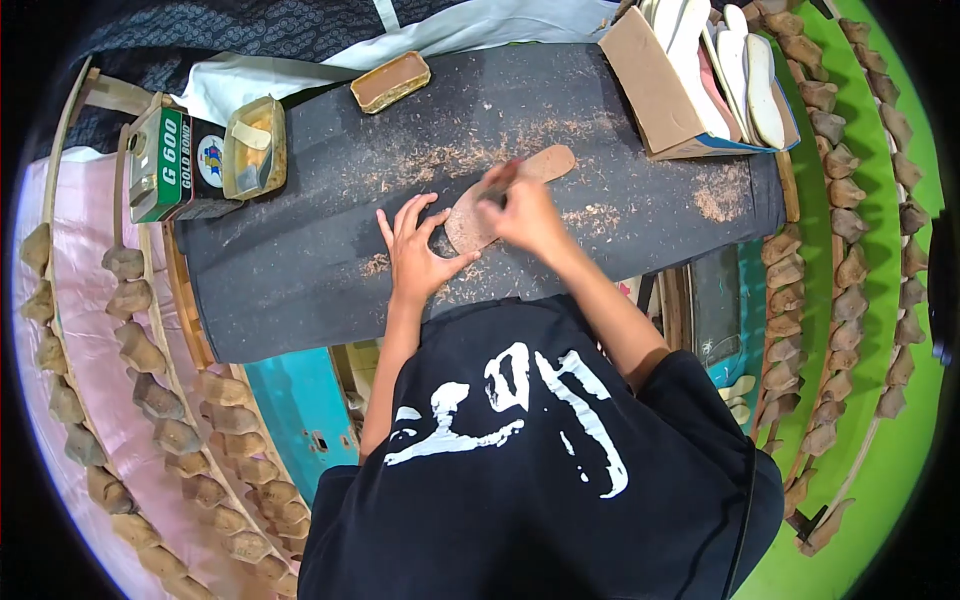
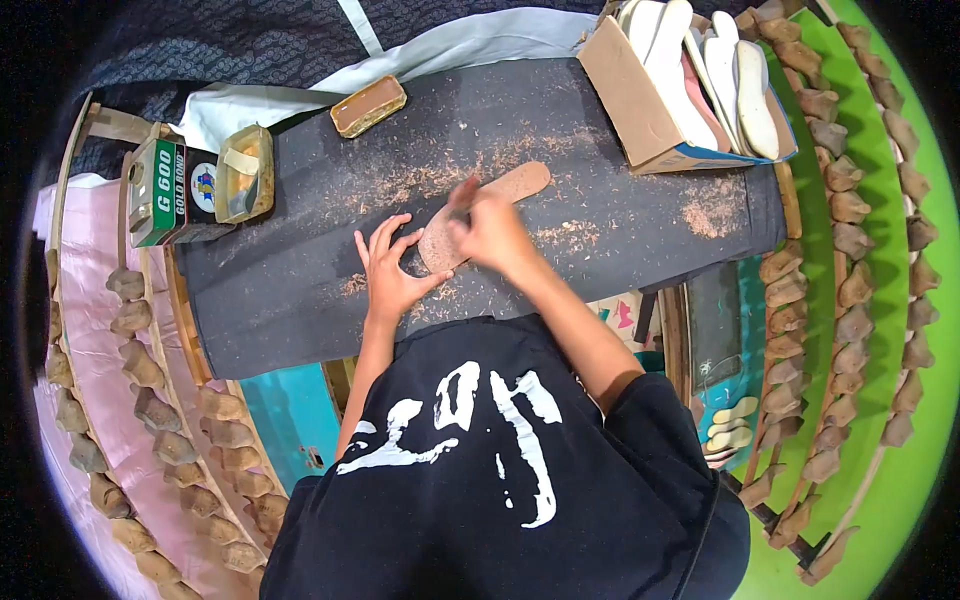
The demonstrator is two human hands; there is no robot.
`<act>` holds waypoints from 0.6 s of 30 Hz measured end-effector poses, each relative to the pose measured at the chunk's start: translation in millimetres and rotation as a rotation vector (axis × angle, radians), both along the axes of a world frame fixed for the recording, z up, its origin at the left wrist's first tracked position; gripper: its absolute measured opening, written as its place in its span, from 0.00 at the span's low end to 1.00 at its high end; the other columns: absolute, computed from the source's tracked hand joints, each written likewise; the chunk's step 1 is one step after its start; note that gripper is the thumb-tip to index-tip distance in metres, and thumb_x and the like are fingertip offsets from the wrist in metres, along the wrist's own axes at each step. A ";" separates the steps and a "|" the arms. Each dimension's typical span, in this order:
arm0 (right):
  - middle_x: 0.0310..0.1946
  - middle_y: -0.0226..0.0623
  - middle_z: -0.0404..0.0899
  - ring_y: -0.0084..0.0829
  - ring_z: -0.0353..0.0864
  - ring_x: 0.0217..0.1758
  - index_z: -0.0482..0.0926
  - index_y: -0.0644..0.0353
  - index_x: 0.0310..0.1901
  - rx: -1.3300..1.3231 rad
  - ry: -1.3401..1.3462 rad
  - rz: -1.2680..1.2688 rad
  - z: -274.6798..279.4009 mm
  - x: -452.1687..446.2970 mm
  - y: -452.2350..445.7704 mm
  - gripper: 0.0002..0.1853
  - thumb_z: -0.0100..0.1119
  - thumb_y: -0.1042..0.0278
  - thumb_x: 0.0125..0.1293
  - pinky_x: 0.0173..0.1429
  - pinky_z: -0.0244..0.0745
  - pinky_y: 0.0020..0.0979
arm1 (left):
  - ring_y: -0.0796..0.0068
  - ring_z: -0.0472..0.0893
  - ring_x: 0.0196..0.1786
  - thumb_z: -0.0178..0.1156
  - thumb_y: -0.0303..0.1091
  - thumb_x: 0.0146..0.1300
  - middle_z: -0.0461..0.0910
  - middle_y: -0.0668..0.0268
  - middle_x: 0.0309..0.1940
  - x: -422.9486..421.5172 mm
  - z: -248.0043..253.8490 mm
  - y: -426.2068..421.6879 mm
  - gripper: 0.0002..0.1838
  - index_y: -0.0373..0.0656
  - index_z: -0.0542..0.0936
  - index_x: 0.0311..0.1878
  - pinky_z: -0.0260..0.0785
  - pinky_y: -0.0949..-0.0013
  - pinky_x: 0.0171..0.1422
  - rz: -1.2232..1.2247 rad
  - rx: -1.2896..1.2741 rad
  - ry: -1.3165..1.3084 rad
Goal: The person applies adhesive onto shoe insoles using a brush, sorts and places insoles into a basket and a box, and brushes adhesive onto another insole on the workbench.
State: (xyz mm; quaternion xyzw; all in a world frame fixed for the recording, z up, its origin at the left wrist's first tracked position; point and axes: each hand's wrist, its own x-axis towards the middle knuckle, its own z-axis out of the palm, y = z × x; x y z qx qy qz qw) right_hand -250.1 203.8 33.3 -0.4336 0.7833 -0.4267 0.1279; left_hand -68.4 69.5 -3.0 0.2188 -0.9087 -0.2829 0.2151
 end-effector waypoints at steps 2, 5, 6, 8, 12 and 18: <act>0.41 0.50 0.90 0.49 0.93 0.47 0.86 0.62 0.45 0.020 0.040 -0.296 -4.0 -44.3 15.8 0.12 0.73 0.72 0.60 0.56 0.85 0.41 | 0.58 0.73 0.80 0.90 0.58 0.33 0.80 0.68 0.72 0.7 1.0 -0.3 0.40 0.51 0.91 0.53 0.34 0.28 0.91 0.005 0.011 -0.027; 0.43 0.50 0.91 0.49 0.92 0.48 0.86 0.64 0.48 0.079 0.196 -0.534 -4.6 -111.6 53.4 0.13 0.73 0.70 0.63 0.55 0.85 0.44 | 0.58 0.72 0.80 0.90 0.57 0.33 0.79 0.68 0.72 1.4 -1.4 -0.6 0.41 0.51 0.91 0.55 0.32 0.29 0.91 0.005 0.003 -0.037; 0.43 0.48 0.91 0.49 0.93 0.47 0.86 0.63 0.49 0.098 0.382 -0.562 0.7 -117.7 56.2 0.13 0.73 0.70 0.63 0.53 0.85 0.44 | 0.58 0.71 0.81 0.90 0.57 0.33 0.79 0.68 0.72 1.6 -1.1 0.7 0.41 0.51 0.91 0.55 0.32 0.29 0.91 0.006 0.008 -0.039; 0.43 0.48 0.91 0.48 0.93 0.46 0.86 0.62 0.49 0.106 0.347 -0.538 5.5 -117.4 61.1 0.14 0.74 0.70 0.64 0.52 0.86 0.44 | 0.58 0.71 0.81 0.90 0.57 0.34 0.79 0.68 0.72 1.3 0.9 -0.5 0.41 0.50 0.91 0.55 0.32 0.29 0.91 0.005 0.014 -0.042; 0.40 0.45 0.87 0.48 0.90 0.44 0.88 0.56 0.46 0.025 0.317 -0.321 3.9 -57.9 39.8 0.12 0.68 0.79 0.62 0.50 0.85 0.45 | 0.57 0.71 0.81 0.90 0.56 0.34 0.79 0.67 0.72 1.1 1.7 -1.0 0.41 0.50 0.91 0.56 0.32 0.29 0.91 0.004 0.014 -0.040; 0.40 0.43 0.85 0.50 0.89 0.46 0.86 0.53 0.46 0.039 0.177 0.190 17.5 49.3 10.1 0.15 0.70 0.76 0.56 0.52 0.86 0.48 | 0.59 0.70 0.81 0.89 0.56 0.37 0.78 0.68 0.73 1.4 -5.7 -1.7 0.40 0.49 0.91 0.56 0.30 0.30 0.91 0.002 0.013 -0.001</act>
